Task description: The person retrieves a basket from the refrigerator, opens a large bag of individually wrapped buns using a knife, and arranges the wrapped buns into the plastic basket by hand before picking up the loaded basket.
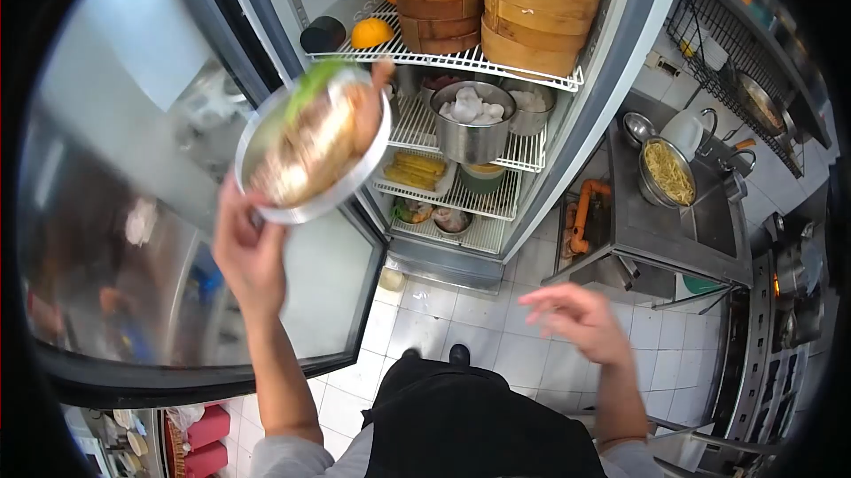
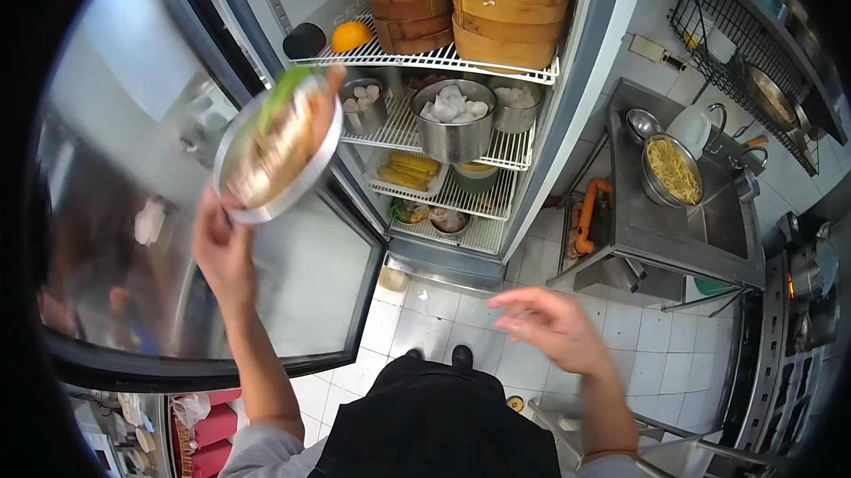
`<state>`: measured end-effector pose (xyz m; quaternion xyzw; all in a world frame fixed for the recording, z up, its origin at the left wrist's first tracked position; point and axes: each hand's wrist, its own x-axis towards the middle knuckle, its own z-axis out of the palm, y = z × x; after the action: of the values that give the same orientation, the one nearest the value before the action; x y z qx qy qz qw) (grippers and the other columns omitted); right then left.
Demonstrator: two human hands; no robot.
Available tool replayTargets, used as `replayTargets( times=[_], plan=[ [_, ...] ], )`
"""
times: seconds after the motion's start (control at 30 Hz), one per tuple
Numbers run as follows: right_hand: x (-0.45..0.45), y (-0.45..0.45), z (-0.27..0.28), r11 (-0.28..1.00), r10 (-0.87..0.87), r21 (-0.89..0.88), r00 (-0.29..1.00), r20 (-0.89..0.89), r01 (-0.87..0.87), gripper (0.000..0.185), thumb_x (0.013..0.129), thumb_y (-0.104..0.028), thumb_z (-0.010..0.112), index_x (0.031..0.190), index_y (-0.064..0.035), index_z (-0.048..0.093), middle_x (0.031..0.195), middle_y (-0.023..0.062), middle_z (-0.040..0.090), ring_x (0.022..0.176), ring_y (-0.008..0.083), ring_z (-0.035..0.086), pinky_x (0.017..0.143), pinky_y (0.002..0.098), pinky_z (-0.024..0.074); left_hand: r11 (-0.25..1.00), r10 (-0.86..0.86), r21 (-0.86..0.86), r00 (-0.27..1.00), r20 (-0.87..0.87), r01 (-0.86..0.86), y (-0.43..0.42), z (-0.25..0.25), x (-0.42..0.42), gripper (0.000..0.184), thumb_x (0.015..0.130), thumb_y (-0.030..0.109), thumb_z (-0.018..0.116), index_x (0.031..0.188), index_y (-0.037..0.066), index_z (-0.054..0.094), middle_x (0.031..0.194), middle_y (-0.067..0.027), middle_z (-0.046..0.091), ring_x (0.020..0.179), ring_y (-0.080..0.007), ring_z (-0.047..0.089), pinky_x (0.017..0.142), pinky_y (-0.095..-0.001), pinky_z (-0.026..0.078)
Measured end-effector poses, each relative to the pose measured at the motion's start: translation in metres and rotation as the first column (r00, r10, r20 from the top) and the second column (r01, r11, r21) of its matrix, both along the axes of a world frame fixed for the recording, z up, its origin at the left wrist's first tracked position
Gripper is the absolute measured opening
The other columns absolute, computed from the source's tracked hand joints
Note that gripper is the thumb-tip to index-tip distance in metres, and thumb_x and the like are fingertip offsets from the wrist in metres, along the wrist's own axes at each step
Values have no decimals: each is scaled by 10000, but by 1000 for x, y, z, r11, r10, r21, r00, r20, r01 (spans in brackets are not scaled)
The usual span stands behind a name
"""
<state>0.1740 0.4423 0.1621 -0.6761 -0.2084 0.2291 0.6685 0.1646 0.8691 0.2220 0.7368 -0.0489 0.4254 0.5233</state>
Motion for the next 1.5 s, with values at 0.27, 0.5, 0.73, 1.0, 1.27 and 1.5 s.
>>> replayTargets(
  times=[0.27, 0.5, 0.73, 1.0, 1.27, 1.5],
  plan=[
    [29, 144, -135, 969, 111, -223, 993, 27, -103, 340, 1016, -167, 703, 1297, 15, 644, 1265, 113, 714, 1009, 172, 722, 810, 331, 596, 994, -111, -50, 919, -378, 100, -17, -228, 5, 268, 829, -14, 824, 1061, 5, 691, 1618, -242, 383, 1330, -298, 596, 979, -346, 562],
    [-20, 122, -198, 803, 107, -592, 993, 39, -63, 412, 988, -318, 709, 1257, -8, 676, 1153, 206, 725, 971, 328, 732, 846, 438, 577, 995, -100, -23, 949, -300, 97, -6, -326, 168, 266, 834, 29, 836, 1069, 19, 712, 1645, -271, 321, 1466, -467, 462, 1176, -481, 416],
    [-125, 79, -225, 648, -465, -711, 881, -85, 274, 468, 961, -360, 735, 1266, -7, 702, 1208, 184, 736, 971, 325, 753, 905, 421, 581, 986, -41, 137, 940, -338, 92, 4, -369, 253, 318, 805, 77, 857, 1078, 11, 708, 1575, -303, 407, 1397, -494, 496, 1129, -495, 424],
    [-238, 77, -277, 502, -583, -795, 812, -21, 341, 519, 938, -384, 734, 1286, -1, 688, 1191, 227, 737, 1057, 374, 734, 931, 463, 577, 897, 43, 439, 979, -197, 49, 0, -343, 220, 572, 859, 157, 829, 1365, 18, 601, 1500, -240, 493, 1436, -412, 422, 1220, -559, 291],
    [-364, 96, -300, 402, -785, -763, 620, -1, 507, 366, 965, -309, 693, 1218, -45, 680, 1165, 204, 704, 1149, 400, 654, 989, 490, 521, 712, -540, 302, 769, -342, 634, -132, -406, 73, 494, 998, 86, 672, 1460, 13, 512, 1546, -222, 410, 1401, -408, 465, 1086, -512, 467],
    [-574, 88, -287, -65, -992, -656, 24, 127, 752, 247, 932, -283, 762, 919, -40, 721, 937, 160, 736, 895, 318, 725, 792, 422, 563, -180, -862, 62, -127, -491, 982, -344, -383, -191, 369, 981, -15, 656, 1347, 19, 619, 1367, -191, 619, 1252, -316, 616, 906, -378, 573]
  ],
)
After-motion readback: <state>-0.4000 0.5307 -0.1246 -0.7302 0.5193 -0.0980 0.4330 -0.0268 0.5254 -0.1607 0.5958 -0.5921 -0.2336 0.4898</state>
